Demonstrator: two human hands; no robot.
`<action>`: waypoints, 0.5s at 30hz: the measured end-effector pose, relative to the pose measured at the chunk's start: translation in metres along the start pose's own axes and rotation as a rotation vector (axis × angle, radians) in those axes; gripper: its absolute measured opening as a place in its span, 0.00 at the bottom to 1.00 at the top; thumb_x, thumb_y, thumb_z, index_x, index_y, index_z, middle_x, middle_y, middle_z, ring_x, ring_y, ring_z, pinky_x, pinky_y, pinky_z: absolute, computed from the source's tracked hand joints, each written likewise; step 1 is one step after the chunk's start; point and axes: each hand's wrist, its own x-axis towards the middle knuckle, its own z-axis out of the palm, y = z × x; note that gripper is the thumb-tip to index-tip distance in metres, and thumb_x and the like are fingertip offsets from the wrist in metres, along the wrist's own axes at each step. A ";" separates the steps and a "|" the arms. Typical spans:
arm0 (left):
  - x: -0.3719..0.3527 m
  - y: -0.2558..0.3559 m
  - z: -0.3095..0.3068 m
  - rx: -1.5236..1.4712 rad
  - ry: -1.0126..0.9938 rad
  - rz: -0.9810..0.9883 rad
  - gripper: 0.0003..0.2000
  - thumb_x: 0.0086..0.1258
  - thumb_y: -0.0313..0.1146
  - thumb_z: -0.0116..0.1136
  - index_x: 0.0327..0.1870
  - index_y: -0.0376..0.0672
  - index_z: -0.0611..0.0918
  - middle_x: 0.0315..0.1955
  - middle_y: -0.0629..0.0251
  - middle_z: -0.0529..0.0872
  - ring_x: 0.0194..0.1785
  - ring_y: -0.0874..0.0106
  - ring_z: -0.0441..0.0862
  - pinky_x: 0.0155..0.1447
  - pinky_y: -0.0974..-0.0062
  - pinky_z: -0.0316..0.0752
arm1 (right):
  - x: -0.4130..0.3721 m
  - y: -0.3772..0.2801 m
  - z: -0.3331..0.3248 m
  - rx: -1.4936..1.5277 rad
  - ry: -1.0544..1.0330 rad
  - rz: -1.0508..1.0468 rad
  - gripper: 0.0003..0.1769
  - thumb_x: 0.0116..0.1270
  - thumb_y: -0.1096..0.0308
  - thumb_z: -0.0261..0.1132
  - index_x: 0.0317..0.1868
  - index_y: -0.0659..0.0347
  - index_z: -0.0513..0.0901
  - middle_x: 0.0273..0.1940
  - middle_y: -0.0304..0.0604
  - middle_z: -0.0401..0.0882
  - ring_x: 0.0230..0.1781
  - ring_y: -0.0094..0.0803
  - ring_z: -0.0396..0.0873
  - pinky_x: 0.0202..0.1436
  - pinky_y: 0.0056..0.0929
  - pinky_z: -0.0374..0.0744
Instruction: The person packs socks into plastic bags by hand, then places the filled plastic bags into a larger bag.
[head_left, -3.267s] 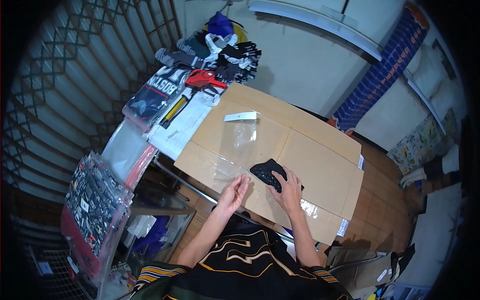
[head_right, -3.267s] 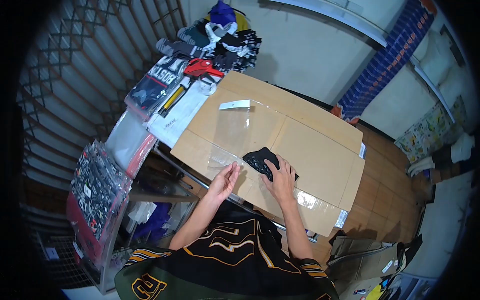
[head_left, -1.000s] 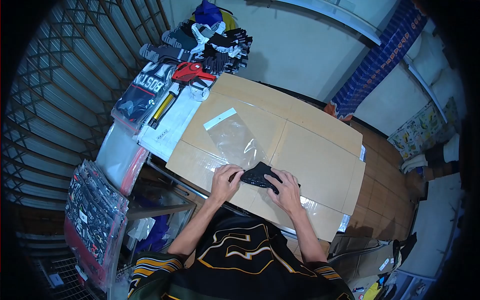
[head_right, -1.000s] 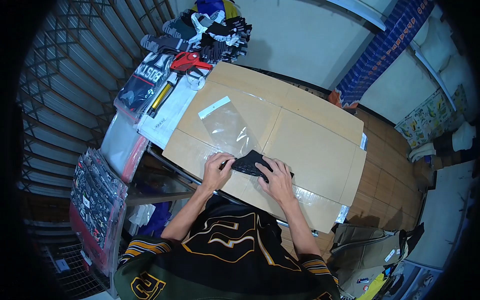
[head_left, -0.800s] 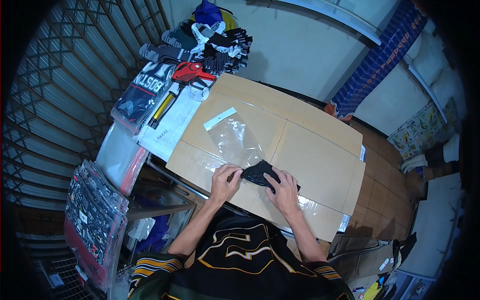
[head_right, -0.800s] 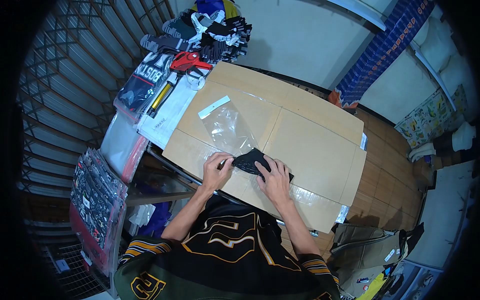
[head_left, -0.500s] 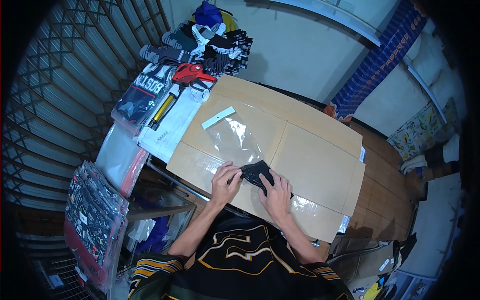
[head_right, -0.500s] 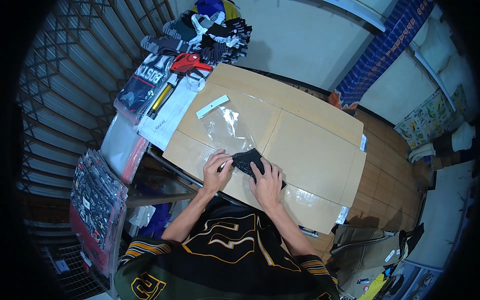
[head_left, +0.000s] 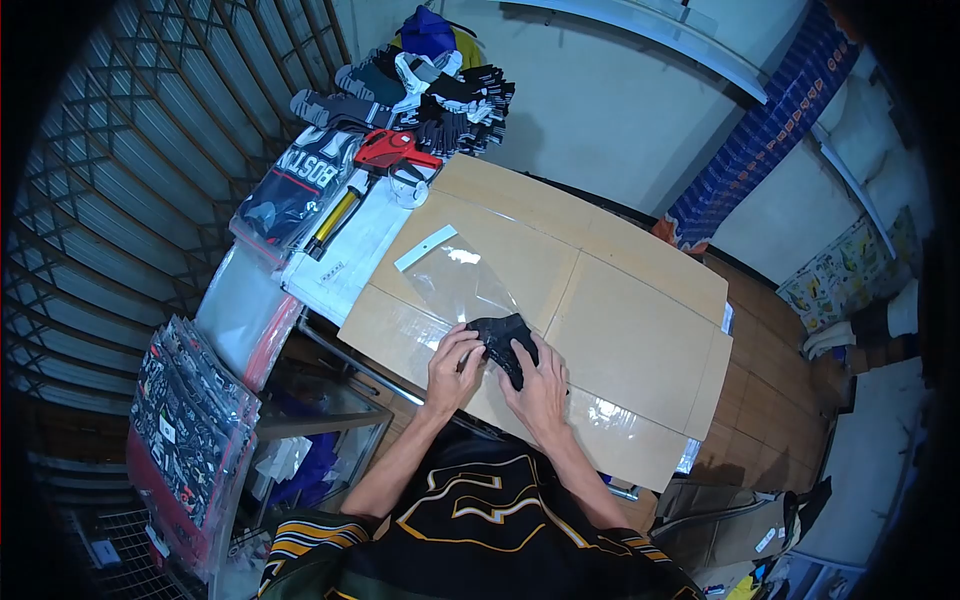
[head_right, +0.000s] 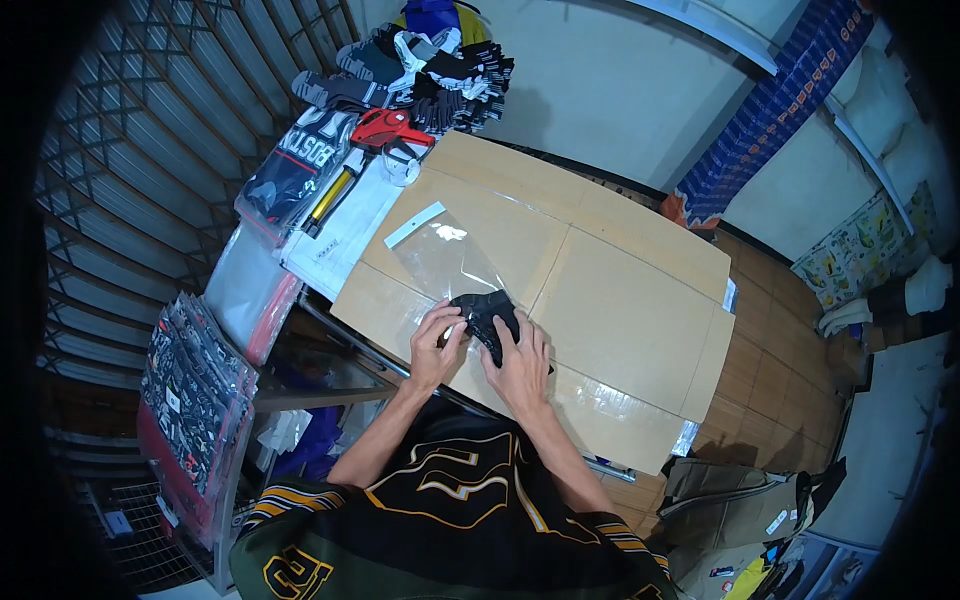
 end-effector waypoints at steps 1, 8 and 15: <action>0.001 0.000 -0.001 -0.002 0.001 -0.001 0.06 0.66 0.21 0.70 0.43 0.35 0.88 0.49 0.53 0.88 0.64 0.51 0.82 0.67 0.58 0.78 | -0.003 0.001 -0.004 0.039 -0.001 -0.006 0.34 0.59 0.60 0.76 0.67 0.57 0.80 0.71 0.56 0.70 0.70 0.56 0.69 0.69 0.52 0.70; 0.018 -0.006 -0.010 -0.041 -0.170 -0.025 0.06 0.69 0.22 0.67 0.45 0.35 0.84 0.57 0.51 0.83 0.69 0.48 0.78 0.69 0.57 0.76 | -0.033 0.009 -0.017 0.027 -0.001 -0.029 0.40 0.59 0.63 0.76 0.72 0.58 0.74 0.73 0.65 0.64 0.68 0.64 0.69 0.70 0.54 0.71; 0.002 0.010 0.000 0.087 0.001 -0.098 0.13 0.62 0.25 0.70 0.46 0.36 0.82 0.65 0.41 0.74 0.69 0.44 0.75 0.71 0.53 0.73 | -0.046 0.015 -0.010 0.103 0.026 -0.014 0.39 0.60 0.70 0.75 0.72 0.59 0.72 0.73 0.66 0.63 0.72 0.64 0.66 0.73 0.55 0.69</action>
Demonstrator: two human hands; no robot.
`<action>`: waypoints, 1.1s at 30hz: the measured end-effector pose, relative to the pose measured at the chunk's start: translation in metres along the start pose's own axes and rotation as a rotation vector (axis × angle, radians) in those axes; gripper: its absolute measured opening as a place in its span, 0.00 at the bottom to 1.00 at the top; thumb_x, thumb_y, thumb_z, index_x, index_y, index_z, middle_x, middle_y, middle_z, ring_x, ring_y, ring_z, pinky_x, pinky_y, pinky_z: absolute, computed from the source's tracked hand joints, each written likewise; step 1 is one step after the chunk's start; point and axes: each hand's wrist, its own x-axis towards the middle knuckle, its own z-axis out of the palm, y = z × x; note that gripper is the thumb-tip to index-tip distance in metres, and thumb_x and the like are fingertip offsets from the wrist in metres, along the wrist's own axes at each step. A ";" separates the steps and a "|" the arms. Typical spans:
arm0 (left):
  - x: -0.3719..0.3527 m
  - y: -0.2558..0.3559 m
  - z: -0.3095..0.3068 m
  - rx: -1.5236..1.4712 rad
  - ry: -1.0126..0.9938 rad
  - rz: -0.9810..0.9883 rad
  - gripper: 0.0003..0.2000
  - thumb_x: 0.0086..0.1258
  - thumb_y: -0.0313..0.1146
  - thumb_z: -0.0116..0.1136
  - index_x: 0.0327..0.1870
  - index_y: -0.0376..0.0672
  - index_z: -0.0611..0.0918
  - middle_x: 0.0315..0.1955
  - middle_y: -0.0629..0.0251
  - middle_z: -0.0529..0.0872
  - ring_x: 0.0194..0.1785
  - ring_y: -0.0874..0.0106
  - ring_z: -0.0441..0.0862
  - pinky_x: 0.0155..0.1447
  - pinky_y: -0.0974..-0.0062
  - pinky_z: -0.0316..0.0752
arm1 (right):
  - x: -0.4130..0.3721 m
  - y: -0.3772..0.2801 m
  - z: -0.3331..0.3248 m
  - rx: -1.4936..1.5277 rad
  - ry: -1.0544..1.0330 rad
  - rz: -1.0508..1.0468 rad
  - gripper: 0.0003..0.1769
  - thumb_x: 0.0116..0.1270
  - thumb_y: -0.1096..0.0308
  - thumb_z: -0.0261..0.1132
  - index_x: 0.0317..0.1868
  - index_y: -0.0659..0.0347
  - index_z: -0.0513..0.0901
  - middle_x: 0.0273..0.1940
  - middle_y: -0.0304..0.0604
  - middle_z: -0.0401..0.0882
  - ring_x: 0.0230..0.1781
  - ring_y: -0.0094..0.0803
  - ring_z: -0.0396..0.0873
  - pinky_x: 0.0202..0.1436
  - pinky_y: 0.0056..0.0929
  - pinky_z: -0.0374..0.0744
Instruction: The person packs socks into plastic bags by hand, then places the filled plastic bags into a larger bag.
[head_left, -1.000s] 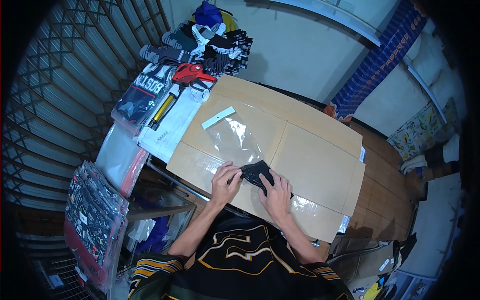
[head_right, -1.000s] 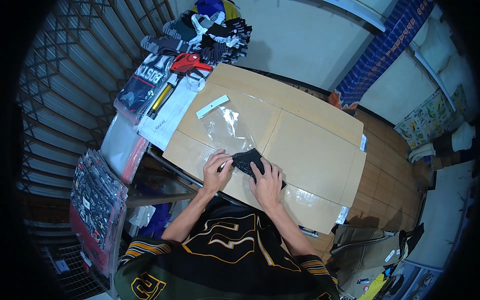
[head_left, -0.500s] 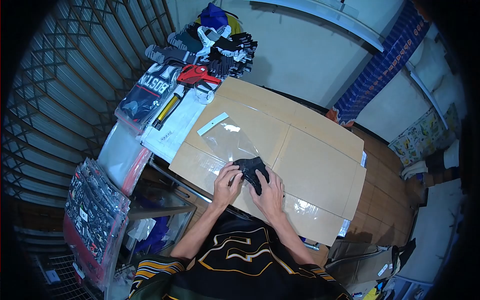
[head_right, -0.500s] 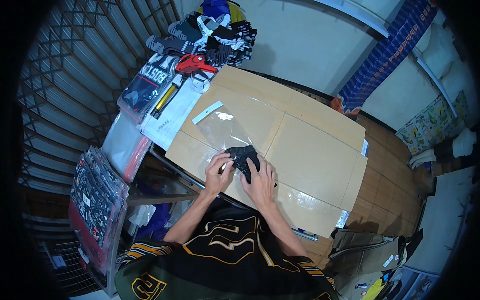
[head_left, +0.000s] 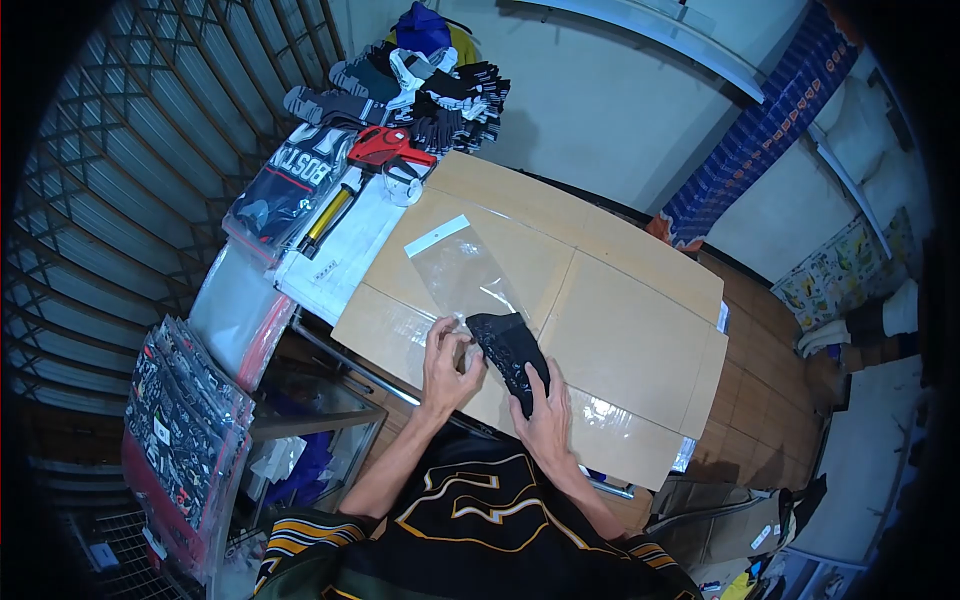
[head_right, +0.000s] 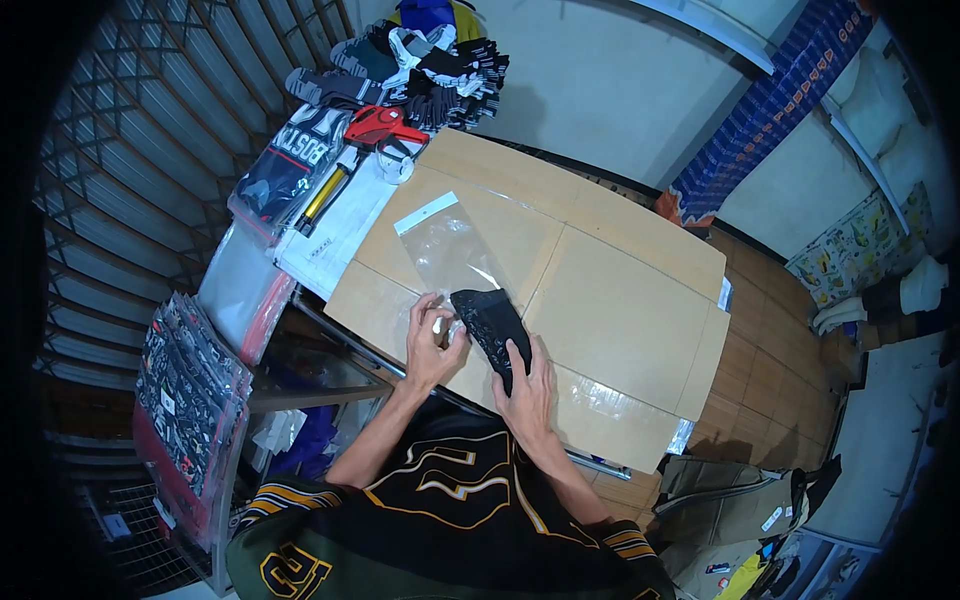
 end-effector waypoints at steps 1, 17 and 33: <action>-0.004 0.002 0.003 0.017 0.027 -0.048 0.12 0.62 0.24 0.68 0.45 0.36 0.81 0.67 0.38 0.72 0.68 0.43 0.74 0.70 0.53 0.73 | 0.000 -0.001 0.000 -0.006 -0.002 0.000 0.38 0.60 0.71 0.74 0.72 0.60 0.73 0.73 0.67 0.63 0.72 0.64 0.67 0.73 0.55 0.69; 0.009 -0.015 -0.004 0.127 0.065 -0.038 0.06 0.71 0.25 0.61 0.45 0.34 0.82 0.68 0.32 0.73 0.72 0.41 0.72 0.76 0.51 0.64 | 0.027 -0.011 0.016 -0.050 0.007 -0.064 0.35 0.61 0.71 0.74 0.69 0.61 0.76 0.73 0.66 0.65 0.71 0.63 0.68 0.72 0.53 0.70; 0.009 -0.020 -0.004 0.035 0.090 -0.111 0.05 0.73 0.26 0.62 0.45 0.37 0.82 0.66 0.39 0.79 0.70 0.46 0.75 0.75 0.54 0.63 | 0.065 -0.029 0.049 -0.040 0.053 -0.053 0.32 0.64 0.68 0.73 0.69 0.61 0.76 0.74 0.64 0.65 0.71 0.63 0.69 0.70 0.53 0.72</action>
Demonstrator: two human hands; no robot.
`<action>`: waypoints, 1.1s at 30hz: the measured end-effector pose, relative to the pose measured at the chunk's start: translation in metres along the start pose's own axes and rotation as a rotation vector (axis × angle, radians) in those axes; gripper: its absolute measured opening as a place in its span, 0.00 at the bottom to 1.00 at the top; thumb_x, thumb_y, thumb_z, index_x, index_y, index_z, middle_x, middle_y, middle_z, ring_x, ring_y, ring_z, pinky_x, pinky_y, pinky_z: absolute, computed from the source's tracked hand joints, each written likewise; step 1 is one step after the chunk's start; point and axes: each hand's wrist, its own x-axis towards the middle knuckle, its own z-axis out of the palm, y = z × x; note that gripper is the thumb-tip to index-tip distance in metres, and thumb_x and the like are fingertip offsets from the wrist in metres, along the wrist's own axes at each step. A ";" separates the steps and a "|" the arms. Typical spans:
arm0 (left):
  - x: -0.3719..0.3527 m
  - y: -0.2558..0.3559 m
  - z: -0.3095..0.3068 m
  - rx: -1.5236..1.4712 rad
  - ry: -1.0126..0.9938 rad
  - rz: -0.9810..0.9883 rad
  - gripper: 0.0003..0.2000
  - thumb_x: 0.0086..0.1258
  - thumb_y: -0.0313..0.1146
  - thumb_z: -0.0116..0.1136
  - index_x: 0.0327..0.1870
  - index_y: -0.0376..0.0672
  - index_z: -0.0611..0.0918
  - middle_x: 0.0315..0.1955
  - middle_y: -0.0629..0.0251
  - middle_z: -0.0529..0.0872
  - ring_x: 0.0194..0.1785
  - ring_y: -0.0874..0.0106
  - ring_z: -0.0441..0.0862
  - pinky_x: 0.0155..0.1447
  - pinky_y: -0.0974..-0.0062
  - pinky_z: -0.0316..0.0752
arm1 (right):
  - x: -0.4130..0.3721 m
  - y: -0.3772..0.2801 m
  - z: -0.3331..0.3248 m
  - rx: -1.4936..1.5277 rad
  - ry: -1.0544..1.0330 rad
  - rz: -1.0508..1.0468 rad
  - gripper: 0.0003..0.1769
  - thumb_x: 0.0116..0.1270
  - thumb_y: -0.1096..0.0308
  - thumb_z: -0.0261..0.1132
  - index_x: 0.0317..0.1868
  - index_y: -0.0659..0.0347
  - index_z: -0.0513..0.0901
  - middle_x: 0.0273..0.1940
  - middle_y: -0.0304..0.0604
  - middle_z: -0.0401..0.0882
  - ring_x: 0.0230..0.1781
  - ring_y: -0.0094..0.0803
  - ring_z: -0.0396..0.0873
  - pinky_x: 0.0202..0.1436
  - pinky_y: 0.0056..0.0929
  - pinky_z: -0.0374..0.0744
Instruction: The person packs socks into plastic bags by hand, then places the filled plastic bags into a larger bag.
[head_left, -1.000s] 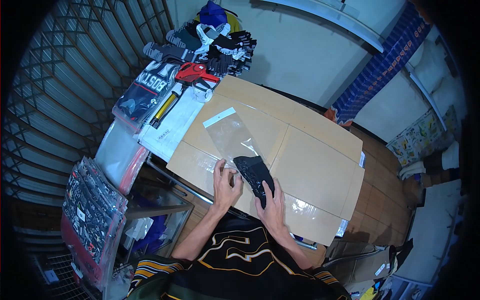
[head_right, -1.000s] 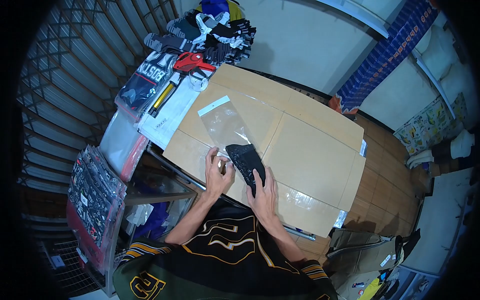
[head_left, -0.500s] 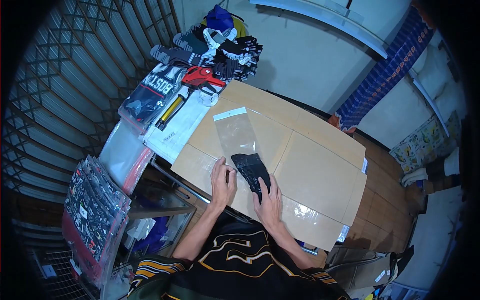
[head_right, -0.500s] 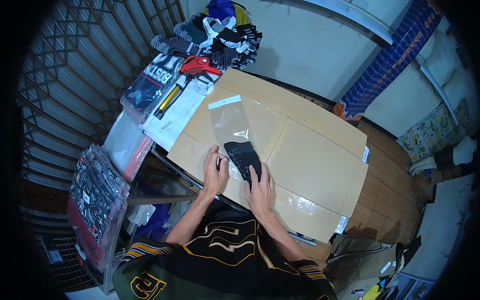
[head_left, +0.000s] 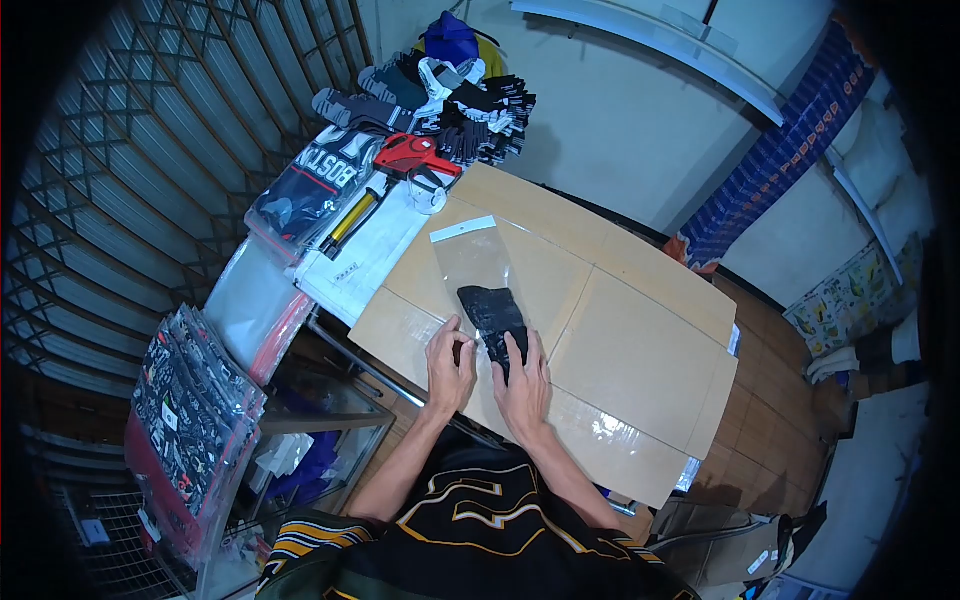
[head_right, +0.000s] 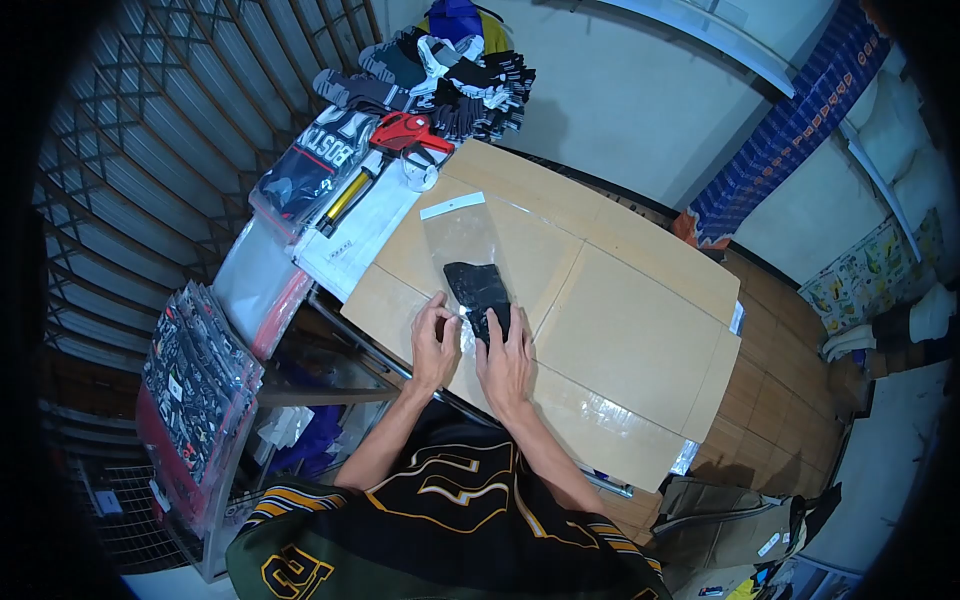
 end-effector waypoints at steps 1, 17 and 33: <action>0.000 0.000 0.000 -0.005 -0.001 0.003 0.05 0.72 0.26 0.62 0.45 0.37 0.82 0.66 0.39 0.79 0.70 0.47 0.75 0.75 0.54 0.63 | 0.003 0.000 0.001 0.030 0.003 0.001 0.33 0.63 0.68 0.73 0.69 0.61 0.76 0.74 0.64 0.64 0.73 0.62 0.67 0.70 0.53 0.72; 0.000 0.000 -0.002 -0.019 0.002 -0.030 0.06 0.71 0.26 0.63 0.45 0.37 0.82 0.64 0.42 0.81 0.67 0.48 0.77 0.73 0.55 0.67 | -0.017 0.007 -0.012 0.064 -0.013 -0.051 0.24 0.60 0.69 0.76 0.57 0.60 0.83 0.54 0.51 0.79 0.54 0.50 0.77 0.60 0.45 0.76; 0.001 -0.002 -0.002 -0.004 0.024 0.006 0.05 0.72 0.24 0.63 0.44 0.36 0.81 0.62 0.42 0.83 0.65 0.49 0.81 0.69 0.57 0.73 | 0.007 0.015 0.011 0.079 0.053 -0.115 0.12 0.63 0.74 0.71 0.48 0.59 0.88 0.46 0.44 0.84 0.50 0.44 0.81 0.56 0.43 0.77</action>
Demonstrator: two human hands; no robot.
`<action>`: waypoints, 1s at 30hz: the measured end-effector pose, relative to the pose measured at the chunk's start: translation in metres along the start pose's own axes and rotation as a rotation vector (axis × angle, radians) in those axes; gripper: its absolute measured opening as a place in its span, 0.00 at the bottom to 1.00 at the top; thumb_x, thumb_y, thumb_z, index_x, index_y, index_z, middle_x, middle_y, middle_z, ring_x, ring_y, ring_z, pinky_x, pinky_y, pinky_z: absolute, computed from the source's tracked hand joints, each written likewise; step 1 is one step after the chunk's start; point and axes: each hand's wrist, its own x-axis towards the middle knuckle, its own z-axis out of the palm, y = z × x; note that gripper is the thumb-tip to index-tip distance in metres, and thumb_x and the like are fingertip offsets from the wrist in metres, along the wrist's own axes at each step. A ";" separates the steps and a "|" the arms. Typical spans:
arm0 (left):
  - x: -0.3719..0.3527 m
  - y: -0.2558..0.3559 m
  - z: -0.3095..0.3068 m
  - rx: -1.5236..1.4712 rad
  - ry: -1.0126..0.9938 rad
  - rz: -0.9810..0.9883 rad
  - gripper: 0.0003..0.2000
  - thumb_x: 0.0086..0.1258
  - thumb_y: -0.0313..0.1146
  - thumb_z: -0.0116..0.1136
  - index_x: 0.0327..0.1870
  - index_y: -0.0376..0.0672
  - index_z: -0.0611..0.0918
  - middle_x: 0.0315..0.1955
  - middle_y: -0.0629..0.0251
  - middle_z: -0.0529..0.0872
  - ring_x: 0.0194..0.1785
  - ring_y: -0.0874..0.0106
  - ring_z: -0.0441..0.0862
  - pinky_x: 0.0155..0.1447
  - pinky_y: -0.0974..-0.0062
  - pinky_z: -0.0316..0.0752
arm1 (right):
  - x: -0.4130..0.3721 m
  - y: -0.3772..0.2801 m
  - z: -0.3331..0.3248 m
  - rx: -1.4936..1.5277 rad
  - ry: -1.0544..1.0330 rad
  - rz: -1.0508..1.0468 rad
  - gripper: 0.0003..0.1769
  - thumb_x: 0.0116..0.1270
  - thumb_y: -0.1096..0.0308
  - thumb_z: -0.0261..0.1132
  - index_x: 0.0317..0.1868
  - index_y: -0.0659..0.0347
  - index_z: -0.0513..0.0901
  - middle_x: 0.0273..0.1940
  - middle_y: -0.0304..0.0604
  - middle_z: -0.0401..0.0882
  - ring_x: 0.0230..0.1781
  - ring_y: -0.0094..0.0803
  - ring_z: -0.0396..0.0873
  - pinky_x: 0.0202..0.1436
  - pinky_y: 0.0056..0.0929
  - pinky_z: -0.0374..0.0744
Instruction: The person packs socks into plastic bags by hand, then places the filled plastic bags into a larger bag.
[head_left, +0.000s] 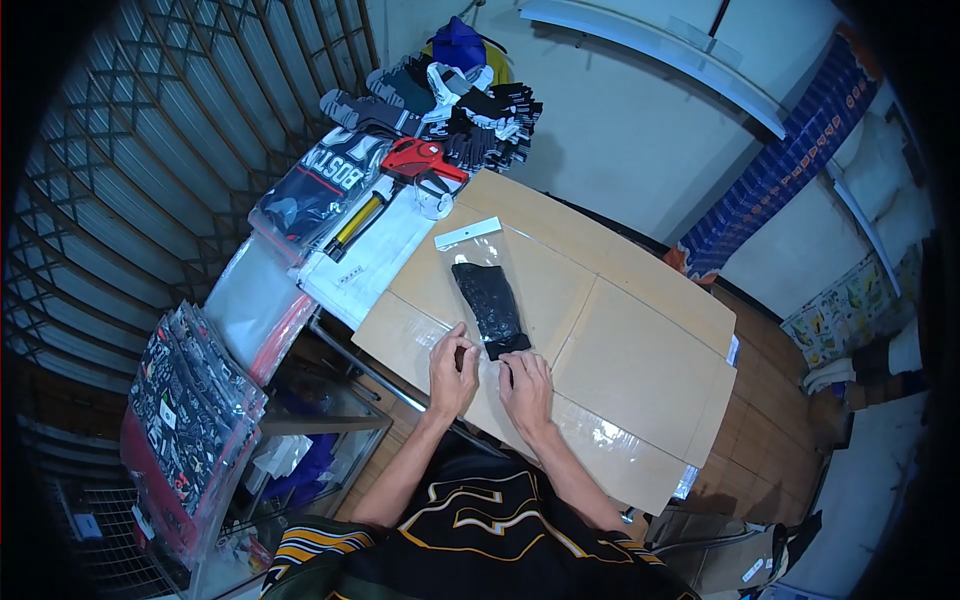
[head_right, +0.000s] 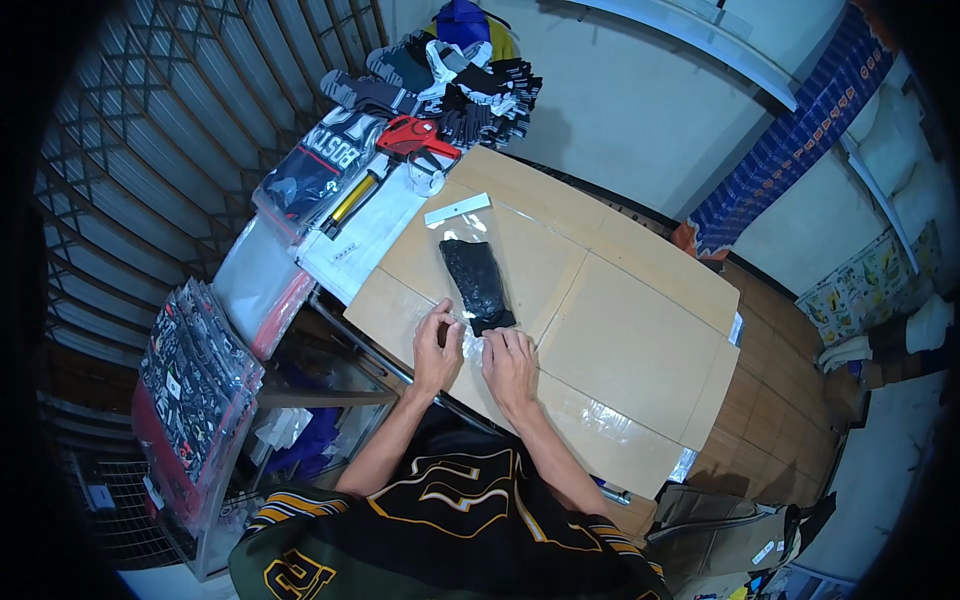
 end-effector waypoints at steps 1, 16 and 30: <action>0.000 -0.001 0.000 -0.009 0.003 -0.002 0.05 0.72 0.24 0.63 0.44 0.36 0.81 0.62 0.42 0.83 0.65 0.49 0.81 0.69 0.57 0.73 | 0.000 0.001 0.002 0.018 0.014 -0.030 0.12 0.63 0.76 0.70 0.48 0.60 0.87 0.45 0.46 0.85 0.49 0.46 0.82 0.55 0.43 0.77; 0.001 0.002 -0.001 -0.077 0.003 -0.042 0.06 0.70 0.23 0.63 0.46 0.36 0.81 0.61 0.42 0.83 0.65 0.47 0.80 0.71 0.56 0.70 | 0.015 0.000 0.007 -0.091 -0.173 -0.094 0.28 0.61 0.77 0.65 0.64 0.57 0.83 0.58 0.39 0.84 0.59 0.39 0.78 0.61 0.42 0.72; 0.002 0.001 -0.004 -0.135 0.062 0.020 0.09 0.70 0.25 0.66 0.47 0.35 0.79 0.54 0.44 0.86 0.61 0.56 0.83 0.62 0.61 0.78 | 0.027 0.015 -0.010 0.271 0.056 0.218 0.07 0.64 0.77 0.64 0.42 0.63 0.84 0.34 0.46 0.85 0.34 0.39 0.83 0.43 0.39 0.80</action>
